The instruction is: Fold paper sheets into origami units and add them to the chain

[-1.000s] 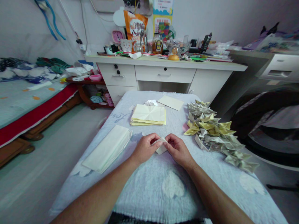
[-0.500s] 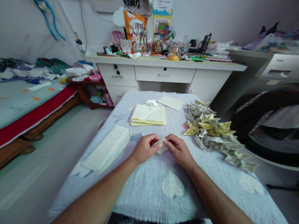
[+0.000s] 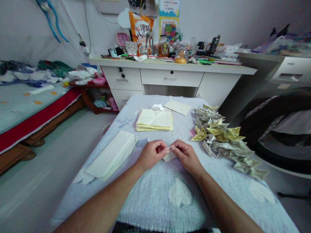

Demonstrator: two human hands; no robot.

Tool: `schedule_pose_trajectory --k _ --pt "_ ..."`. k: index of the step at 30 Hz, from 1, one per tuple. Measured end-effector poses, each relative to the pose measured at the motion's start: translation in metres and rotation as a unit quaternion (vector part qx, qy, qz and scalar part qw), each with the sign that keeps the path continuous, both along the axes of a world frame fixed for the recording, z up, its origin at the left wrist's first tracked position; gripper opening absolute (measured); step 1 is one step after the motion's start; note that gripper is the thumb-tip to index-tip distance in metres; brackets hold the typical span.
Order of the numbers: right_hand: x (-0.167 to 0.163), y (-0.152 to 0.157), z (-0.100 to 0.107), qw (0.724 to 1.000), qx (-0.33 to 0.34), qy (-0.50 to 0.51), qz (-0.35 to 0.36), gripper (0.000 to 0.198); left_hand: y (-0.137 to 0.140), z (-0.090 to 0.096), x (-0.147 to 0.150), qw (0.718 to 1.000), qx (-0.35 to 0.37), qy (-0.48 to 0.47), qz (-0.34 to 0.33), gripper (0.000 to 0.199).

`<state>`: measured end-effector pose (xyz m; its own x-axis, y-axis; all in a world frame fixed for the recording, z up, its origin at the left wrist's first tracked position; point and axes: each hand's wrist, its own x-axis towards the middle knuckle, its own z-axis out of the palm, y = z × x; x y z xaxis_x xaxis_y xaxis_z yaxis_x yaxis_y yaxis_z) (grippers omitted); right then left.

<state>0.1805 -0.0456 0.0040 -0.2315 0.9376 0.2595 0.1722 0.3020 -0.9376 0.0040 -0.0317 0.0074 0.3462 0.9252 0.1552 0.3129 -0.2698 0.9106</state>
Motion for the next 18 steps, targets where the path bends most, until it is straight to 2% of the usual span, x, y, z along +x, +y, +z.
schedule_pose_trajectory --k 9,18 --pt "0.0041 0.0002 -0.0017 0.996 -0.062 0.069 -0.009 0.024 0.0011 0.0027 -0.0031 1.000 -0.018 0.002 -0.005 0.025" --pt "0.0043 -0.0002 -0.0025 0.995 -0.060 0.065 -0.044 0.024 0.0042 0.0008 -0.0039 0.999 -0.047 -0.008 0.003 0.029"
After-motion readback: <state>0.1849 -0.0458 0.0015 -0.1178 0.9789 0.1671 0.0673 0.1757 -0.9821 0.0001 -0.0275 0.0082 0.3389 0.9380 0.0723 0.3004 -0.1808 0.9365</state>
